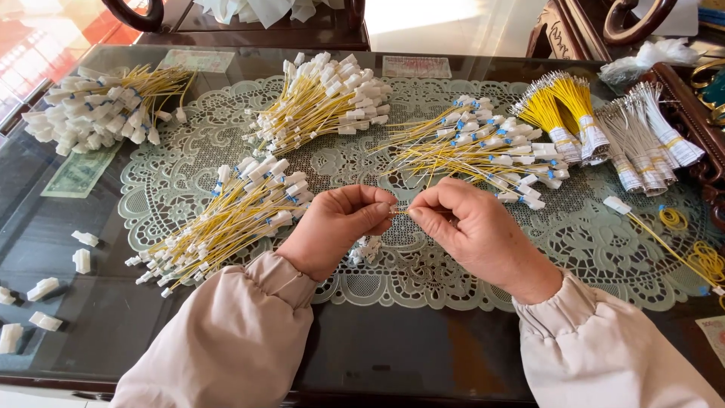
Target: Assembling small white plastic caps onto thin wire stems for decorative items
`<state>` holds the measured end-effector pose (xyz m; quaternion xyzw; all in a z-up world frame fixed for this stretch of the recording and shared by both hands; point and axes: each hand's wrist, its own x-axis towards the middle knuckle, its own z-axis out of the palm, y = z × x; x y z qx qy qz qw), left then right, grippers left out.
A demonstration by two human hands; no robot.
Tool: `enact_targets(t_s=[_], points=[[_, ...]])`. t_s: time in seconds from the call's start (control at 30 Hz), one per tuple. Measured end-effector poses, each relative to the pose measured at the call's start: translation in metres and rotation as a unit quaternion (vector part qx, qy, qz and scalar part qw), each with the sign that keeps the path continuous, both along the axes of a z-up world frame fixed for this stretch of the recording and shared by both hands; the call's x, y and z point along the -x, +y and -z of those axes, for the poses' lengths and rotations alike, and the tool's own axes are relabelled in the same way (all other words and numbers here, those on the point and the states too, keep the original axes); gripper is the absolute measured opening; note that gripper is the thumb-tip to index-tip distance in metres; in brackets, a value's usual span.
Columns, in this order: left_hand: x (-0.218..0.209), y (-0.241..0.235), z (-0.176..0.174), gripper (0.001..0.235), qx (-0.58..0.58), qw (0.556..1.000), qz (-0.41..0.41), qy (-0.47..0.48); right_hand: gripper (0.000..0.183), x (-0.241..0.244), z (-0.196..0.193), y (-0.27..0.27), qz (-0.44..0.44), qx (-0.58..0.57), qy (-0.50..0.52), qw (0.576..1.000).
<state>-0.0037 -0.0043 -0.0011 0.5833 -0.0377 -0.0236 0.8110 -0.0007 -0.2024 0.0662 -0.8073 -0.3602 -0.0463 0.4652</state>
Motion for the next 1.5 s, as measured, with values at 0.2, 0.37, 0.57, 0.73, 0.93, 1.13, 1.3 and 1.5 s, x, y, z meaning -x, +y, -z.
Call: enact_targets(t_s=[0.2, 0.37, 0.57, 0.73, 0.93, 1.13, 1.3, 1.5], points=[[0.0, -0.002, 0.003, 0.014, 0.009, 1.0, 0.012, -0.007, 0.008, 0.003, 0.0, 0.002, 0.054, 0.041, -0.064, 0.996], [0.0, -0.003, 0.005, 0.014, 0.015, 1.0, 0.014, -0.006, 0.007, 0.006, 0.0, 0.004, 0.071, 0.03, -0.066, 0.995], [-0.001, -0.003, 0.006, 0.014, 0.028, 0.999, 0.017, -0.004, 0.008, 0.005, 0.005, 0.004, 0.082, 0.018, -0.086, 0.993], [-0.001, -0.004, 0.005, 0.013, 0.037, 0.999, 0.017, -0.003, 0.006, 0.003, 0.007, 0.004, 0.086, 0.001, -0.102, 0.991], [0.001, -0.003, 0.003, 0.013, 0.037, 0.999, 0.018, -0.001, 0.005, 0.002, 0.008, 0.004, 0.076, -0.006, -0.131, 0.989], [0.0, -0.002, 0.005, 0.014, 0.028, 0.999, 0.018, -0.006, 0.007, 0.001, 0.01, 0.006, 0.077, -0.01, -0.152, 0.985], [0.001, -0.003, 0.003, 0.013, -0.004, 1.0, 0.015, -0.022, 0.011, 0.002, 0.014, 0.007, 0.099, 0.017, -0.221, 0.97], [0.003, -0.004, 0.001, 0.012, -0.023, 0.999, 0.006, -0.03, 0.013, 0.002, 0.016, 0.009, 0.106, 0.011, -0.236, 0.966]])
